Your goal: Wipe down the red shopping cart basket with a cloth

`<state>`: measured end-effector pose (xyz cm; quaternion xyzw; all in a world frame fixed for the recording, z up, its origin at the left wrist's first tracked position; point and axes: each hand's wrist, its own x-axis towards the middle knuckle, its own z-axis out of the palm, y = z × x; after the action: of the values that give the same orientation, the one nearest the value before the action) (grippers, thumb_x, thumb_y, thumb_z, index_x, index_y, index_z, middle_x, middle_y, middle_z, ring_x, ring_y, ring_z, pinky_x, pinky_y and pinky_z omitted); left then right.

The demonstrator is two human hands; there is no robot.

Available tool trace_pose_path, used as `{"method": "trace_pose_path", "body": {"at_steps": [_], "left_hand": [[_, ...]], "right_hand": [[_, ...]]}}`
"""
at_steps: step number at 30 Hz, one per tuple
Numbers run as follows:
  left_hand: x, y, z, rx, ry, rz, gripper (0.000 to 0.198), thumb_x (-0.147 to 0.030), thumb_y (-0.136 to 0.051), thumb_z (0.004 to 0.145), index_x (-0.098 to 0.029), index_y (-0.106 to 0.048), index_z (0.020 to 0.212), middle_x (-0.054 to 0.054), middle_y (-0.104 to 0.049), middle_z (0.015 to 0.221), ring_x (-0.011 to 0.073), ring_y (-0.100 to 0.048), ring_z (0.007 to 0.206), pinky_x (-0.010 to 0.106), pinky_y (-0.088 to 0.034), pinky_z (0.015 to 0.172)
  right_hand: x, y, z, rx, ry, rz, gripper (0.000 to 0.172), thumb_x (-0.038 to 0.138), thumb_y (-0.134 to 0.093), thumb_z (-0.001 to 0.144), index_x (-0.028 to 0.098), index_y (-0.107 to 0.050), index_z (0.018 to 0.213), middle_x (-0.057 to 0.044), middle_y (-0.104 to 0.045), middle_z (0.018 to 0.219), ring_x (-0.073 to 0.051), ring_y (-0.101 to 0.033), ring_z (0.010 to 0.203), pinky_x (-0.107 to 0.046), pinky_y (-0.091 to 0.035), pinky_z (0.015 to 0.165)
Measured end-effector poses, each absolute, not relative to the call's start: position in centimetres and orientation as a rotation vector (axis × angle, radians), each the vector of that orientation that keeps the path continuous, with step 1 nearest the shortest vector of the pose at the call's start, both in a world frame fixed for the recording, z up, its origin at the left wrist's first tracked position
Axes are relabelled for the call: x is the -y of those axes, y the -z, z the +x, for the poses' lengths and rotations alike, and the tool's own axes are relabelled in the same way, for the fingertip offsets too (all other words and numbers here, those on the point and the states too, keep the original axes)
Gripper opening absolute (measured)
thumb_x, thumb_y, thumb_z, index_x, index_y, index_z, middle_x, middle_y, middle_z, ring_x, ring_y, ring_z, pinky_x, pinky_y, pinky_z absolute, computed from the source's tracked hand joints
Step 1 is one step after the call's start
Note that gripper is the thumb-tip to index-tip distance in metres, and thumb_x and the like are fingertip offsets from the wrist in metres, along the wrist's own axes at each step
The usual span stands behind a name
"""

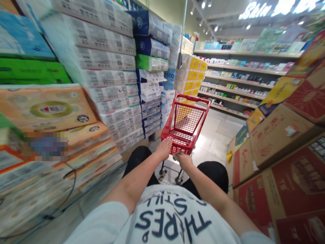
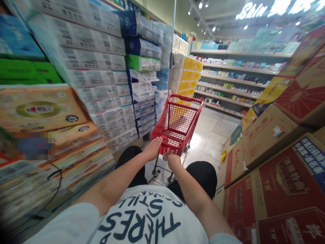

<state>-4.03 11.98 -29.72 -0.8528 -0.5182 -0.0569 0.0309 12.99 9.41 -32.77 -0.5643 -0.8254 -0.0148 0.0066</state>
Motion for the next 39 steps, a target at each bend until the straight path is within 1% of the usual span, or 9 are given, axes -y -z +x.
{"method": "trace_pose_path", "body": {"at_steps": [4, 10, 16, 20, 22, 27, 32, 36, 39], "left_hand": [[-12.0, 29.6, -4.0, 1.602, 0.192, -2.621, 0.074, -0.014, -0.043, 0.080, -0.004, -0.016, 0.148, 0.019, -0.017, 0.156, 0.0250, -0.012, 0.146, 0.041, -0.017, 0.117], [-12.0, 29.6, -3.9, 1.613, 0.189, -2.633, 0.072, -0.012, -0.042, 0.080, -0.003, -0.017, 0.148, 0.018, -0.017, 0.156, 0.0248, -0.012, 0.146, 0.040, -0.017, 0.117], [-12.1, 29.5, -3.9, 1.613, 0.204, -2.619, 0.070, -0.016, -0.043, 0.082, -0.004, -0.020, 0.147, 0.017, -0.020, 0.156, 0.0257, -0.015, 0.145, 0.039, -0.018, 0.117], [-12.1, 29.6, -4.0, 1.606, 0.178, -2.631, 0.072, -0.010, -0.041, 0.079, -0.003, -0.018, 0.147, 0.018, -0.019, 0.156, 0.0256, -0.014, 0.145, 0.039, -0.018, 0.117], [-12.1, 29.6, -4.1, 1.604, 0.184, -2.636, 0.073, -0.010, -0.041, 0.079, -0.002, -0.017, 0.147, 0.018, -0.018, 0.156, 0.0256, -0.013, 0.145, 0.040, -0.018, 0.117], [-12.2, 29.5, -4.0, 1.629, 0.184, -2.647, 0.072, -0.015, -0.042, 0.081, -0.003, -0.017, 0.147, 0.019, -0.018, 0.156, 0.0263, -0.013, 0.145, 0.042, -0.018, 0.117], [-12.2, 29.5, -4.0, 1.623, 0.157, -2.643, 0.074, -0.008, -0.041, 0.078, -0.003, -0.016, 0.147, 0.019, -0.016, 0.156, 0.0258, -0.012, 0.146, 0.040, -0.018, 0.117], [-12.2, 29.4, -3.9, 1.632, 0.168, -2.622, 0.070, -0.013, -0.042, 0.082, -0.003, -0.017, 0.147, 0.019, -0.018, 0.156, 0.0256, -0.012, 0.145, 0.039, -0.017, 0.117], [-12.2, 29.3, -3.8, 1.650, 0.160, -2.623, 0.068, -0.011, -0.040, 0.082, -0.002, -0.019, 0.146, 0.018, -0.018, 0.156, 0.0254, -0.013, 0.145, 0.038, -0.018, 0.117]], "right_hand": [[-9.7, 32.7, 12.8, 2.555, 0.101, -1.665, 0.039, 0.025, -0.037, 0.094, 0.028, -0.050, 0.131, -0.008, -0.057, 0.127, -0.018, -0.058, 0.109, -0.027, -0.047, 0.087], [-9.5, 33.0, 12.8, 2.567, 0.061, -1.740, 0.031, 0.019, -0.045, 0.089, 0.022, -0.062, 0.115, -0.011, -0.064, 0.116, -0.019, -0.065, 0.093, -0.027, -0.051, 0.076], [-9.9, 32.8, 12.4, 2.543, 0.077, -1.692, 0.036, 0.023, -0.036, 0.095, 0.024, -0.053, 0.127, -0.011, -0.059, 0.123, -0.018, -0.061, 0.106, -0.027, -0.048, 0.083], [-10.0, 33.3, 13.3, 2.570, 0.003, -1.749, 0.022, 0.028, -0.051, 0.089, 0.024, -0.066, 0.104, -0.007, -0.069, 0.102, -0.017, -0.066, 0.085, -0.024, -0.049, 0.071], [-10.0, 33.4, 13.5, 2.566, -0.001, -1.758, 0.020, 0.029, -0.051, 0.089, 0.023, -0.067, 0.099, -0.006, -0.069, 0.099, -0.018, -0.067, 0.082, -0.025, -0.049, 0.069], [-10.2, 33.6, 13.7, 2.517, 0.101, -1.676, 0.033, 0.024, -0.038, 0.094, 0.024, -0.055, 0.122, -0.009, -0.061, 0.120, -0.017, -0.062, 0.101, -0.025, -0.046, 0.080], [-10.0, 34.4, 14.5, 2.566, 0.096, -1.656, 0.026, 0.021, -0.047, 0.089, 0.023, -0.064, 0.109, -0.007, -0.064, 0.115, -0.017, -0.064, 0.094, -0.024, -0.047, 0.074], [-10.2, 34.1, 14.4, 2.549, 0.166, -1.543, 0.035, 0.020, -0.040, 0.093, 0.024, -0.057, 0.123, -0.009, -0.061, 0.121, -0.019, -0.059, 0.104, -0.028, -0.045, 0.087], [-10.2, 34.1, 14.7, 2.516, 0.178, -1.554, 0.036, 0.019, -0.041, 0.092, 0.023, -0.059, 0.122, -0.010, -0.063, 0.117, -0.019, -0.061, 0.100, -0.028, -0.046, 0.084]]}}
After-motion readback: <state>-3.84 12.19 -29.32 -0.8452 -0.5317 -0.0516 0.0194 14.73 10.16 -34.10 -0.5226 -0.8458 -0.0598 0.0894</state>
